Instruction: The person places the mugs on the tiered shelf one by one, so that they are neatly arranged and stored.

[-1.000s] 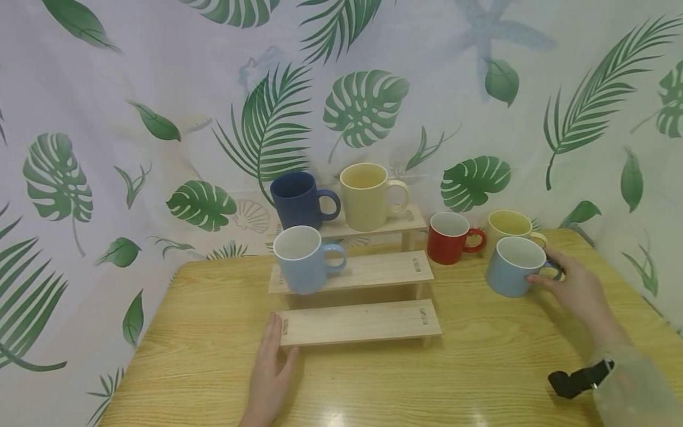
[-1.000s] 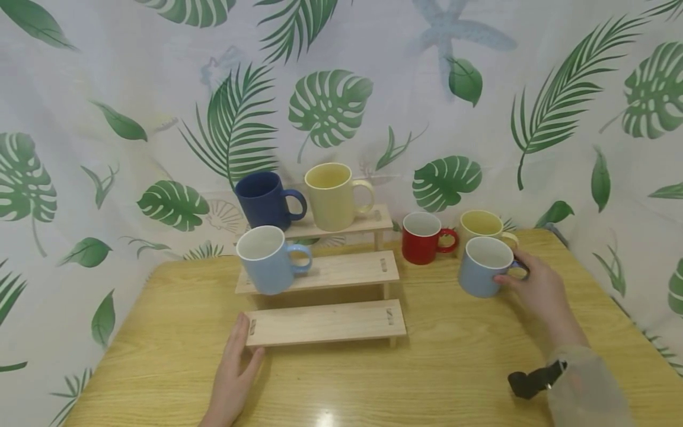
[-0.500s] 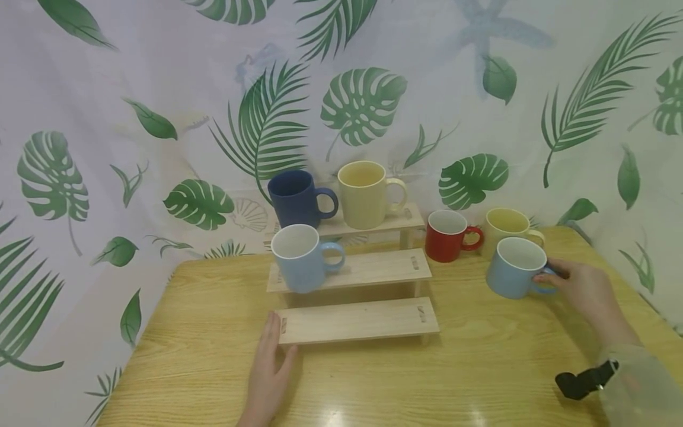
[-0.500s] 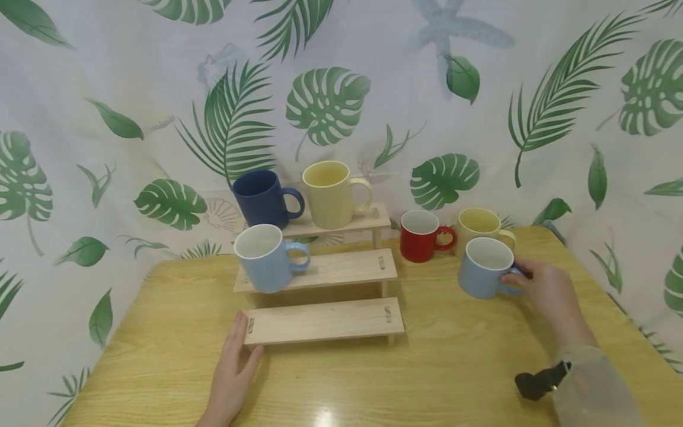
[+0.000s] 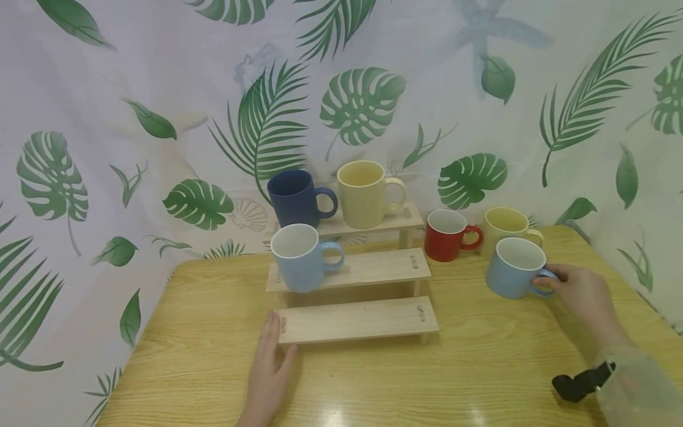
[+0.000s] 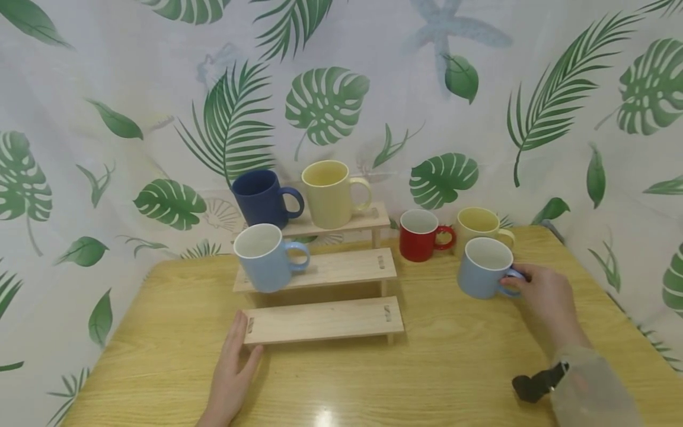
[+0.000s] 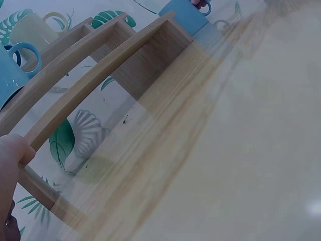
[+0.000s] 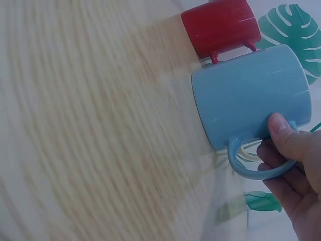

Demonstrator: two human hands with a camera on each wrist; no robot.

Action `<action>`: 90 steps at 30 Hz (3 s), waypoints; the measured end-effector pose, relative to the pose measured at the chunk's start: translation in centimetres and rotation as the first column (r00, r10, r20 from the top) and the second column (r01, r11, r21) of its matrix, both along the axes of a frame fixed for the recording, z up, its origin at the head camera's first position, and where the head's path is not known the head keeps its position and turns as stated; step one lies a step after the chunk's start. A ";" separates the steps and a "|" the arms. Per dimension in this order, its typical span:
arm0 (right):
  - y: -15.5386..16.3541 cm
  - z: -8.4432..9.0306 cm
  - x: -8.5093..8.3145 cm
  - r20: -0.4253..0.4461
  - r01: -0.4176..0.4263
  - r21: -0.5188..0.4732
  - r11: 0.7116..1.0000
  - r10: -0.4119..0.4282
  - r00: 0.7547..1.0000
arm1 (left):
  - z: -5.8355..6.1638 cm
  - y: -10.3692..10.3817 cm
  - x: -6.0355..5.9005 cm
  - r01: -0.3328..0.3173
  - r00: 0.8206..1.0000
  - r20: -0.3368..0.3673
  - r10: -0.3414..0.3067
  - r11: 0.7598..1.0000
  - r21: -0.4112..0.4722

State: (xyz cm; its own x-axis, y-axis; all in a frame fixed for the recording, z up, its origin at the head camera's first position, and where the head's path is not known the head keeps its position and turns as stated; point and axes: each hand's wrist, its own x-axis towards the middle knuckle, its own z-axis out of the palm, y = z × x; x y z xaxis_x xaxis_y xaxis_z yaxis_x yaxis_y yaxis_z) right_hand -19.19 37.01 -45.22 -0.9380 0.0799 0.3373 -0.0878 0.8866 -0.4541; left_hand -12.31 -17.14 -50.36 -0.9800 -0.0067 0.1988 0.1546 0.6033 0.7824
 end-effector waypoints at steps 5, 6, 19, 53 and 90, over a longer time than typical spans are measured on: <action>0.2 -0.6 -0.2 0.019 0.033 -0.030 0.999 -0.033 0.999 | 0.0 0.0 0.0 0.002 1.000 -0.001 -0.002 1.000 0.005; 0.2 -0.7 -0.2 0.018 0.036 -0.039 0.999 -0.036 0.999 | 0.0 0.0 0.0 0.002 1.000 0.000 -0.002 1.000 0.005; -0.6 -1.4 -0.2 0.010 0.106 -0.128 0.986 -0.105 0.994 | -0.1 0.0 0.0 -0.005 1.000 -0.004 0.005 1.000 0.002; -4.4 -1.7 0.7 0.023 -0.103 -0.025 0.994 0.104 0.994 | -0.3 -0.1 -0.1 -0.002 1.000 -0.023 0.002 1.000 0.005; -10.8 6.7 3.9 0.021 0.015 -0.336 0.942 -0.009 1.000 | -0.3 -0.1 -0.2 -0.006 1.000 -0.022 0.006 1.000 -0.008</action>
State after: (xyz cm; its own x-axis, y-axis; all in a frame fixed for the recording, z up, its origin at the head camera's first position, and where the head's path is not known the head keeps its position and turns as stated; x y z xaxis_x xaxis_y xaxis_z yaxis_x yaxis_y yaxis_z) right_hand -15.32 26.18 -38.52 -0.9423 0.1966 0.2711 -0.0667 0.6833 -0.7271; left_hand -12.51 -17.28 -50.64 -0.9753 -0.0108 0.2206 0.1683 0.6105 0.7740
